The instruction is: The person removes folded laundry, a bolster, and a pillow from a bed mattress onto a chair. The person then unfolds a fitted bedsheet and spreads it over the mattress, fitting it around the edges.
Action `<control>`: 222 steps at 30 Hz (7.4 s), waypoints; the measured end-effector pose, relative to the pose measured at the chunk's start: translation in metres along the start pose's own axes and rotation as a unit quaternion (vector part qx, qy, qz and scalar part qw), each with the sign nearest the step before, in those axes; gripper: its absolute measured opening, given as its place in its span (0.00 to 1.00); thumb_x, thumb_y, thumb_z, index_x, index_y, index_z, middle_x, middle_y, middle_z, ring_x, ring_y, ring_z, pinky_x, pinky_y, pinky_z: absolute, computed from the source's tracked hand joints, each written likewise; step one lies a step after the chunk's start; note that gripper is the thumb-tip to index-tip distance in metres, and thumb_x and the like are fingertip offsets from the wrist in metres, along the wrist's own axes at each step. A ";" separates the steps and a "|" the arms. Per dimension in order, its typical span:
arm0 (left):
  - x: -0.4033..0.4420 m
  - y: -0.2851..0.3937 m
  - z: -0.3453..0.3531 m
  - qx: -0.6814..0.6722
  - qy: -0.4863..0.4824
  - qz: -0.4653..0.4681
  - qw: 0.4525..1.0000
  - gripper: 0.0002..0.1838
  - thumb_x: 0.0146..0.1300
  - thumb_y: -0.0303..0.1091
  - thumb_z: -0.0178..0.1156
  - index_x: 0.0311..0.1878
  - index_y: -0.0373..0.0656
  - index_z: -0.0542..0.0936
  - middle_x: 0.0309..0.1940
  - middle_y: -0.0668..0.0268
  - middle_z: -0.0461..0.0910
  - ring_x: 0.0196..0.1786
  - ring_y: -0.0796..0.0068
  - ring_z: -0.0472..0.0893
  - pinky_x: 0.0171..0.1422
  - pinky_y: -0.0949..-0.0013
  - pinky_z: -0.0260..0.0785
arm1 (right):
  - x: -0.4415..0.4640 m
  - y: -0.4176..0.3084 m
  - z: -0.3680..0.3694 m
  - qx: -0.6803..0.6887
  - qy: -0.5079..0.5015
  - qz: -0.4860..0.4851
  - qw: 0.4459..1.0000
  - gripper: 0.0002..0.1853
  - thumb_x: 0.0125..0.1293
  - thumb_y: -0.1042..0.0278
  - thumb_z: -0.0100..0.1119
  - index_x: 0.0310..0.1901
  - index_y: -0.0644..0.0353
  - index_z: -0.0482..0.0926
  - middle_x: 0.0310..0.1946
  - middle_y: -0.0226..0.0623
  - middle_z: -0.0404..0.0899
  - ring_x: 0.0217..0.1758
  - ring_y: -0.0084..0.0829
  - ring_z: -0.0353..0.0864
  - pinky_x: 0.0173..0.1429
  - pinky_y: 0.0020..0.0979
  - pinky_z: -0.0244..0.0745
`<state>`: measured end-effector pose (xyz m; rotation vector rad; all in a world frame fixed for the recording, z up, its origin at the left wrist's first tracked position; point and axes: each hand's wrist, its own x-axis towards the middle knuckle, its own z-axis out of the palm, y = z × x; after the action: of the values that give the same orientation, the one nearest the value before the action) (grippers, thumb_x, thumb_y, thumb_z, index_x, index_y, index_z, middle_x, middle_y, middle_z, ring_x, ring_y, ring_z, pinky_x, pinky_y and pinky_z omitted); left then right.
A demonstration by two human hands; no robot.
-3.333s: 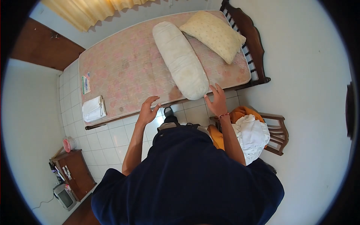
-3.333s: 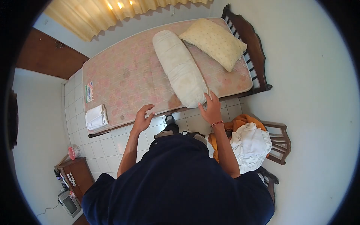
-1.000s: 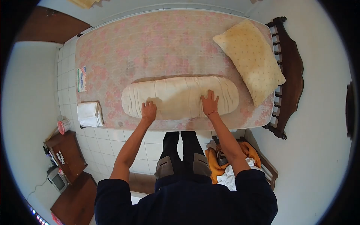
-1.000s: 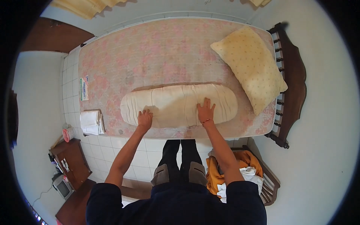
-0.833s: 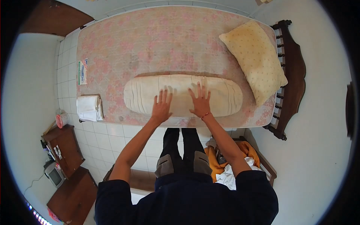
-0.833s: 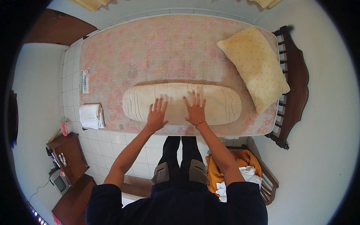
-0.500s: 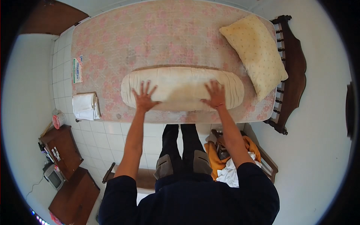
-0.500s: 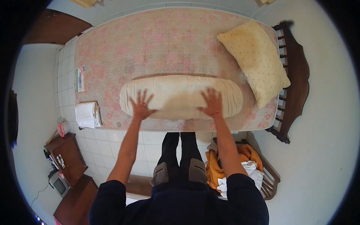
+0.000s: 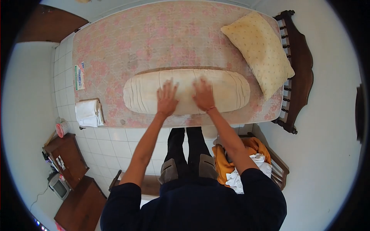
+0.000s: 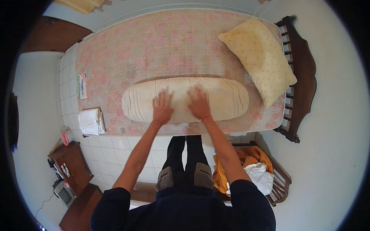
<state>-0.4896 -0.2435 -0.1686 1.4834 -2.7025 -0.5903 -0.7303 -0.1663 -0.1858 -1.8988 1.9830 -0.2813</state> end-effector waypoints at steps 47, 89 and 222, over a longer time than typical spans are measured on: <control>0.119 0.059 -0.042 -0.198 0.084 -0.048 0.975 0.32 0.65 0.34 0.66 0.71 0.41 0.69 0.74 0.47 0.67 0.75 0.43 0.66 0.76 0.42 0.55 | 0.054 0.373 -0.202 0.046 0.345 0.293 0.890 0.16 0.51 0.78 0.61 0.44 0.66 0.82 0.37 0.50 0.84 0.41 0.48 0.84 0.50 0.42 0.78; 0.208 -0.037 -0.050 0.035 0.130 0.026 0.991 0.39 0.74 0.52 0.54 0.83 0.50 0.56 0.83 0.52 0.51 0.84 0.48 0.53 0.82 0.42 0.51 | 0.187 0.130 -0.085 0.009 0.168 0.005 0.986 0.37 0.73 0.55 0.57 0.80 0.54 0.59 0.83 0.54 0.47 0.86 0.54 0.46 0.83 0.59 0.47; -0.208 0.283 -0.015 -0.056 -0.113 0.291 0.948 0.37 0.67 0.44 0.63 0.77 0.46 0.66 0.79 0.49 0.61 0.78 0.51 0.65 0.75 0.39 0.57 | -0.553 0.046 -0.127 -0.005 0.251 0.363 0.897 0.42 0.71 0.53 0.61 0.81 0.57 0.55 0.81 0.63 0.47 0.83 0.63 0.49 0.82 0.54 0.52</control>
<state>-0.6017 0.0575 -0.0261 0.5587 -2.9939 -0.8857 -0.8150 0.3702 -0.0154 -1.0063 2.8629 -0.5785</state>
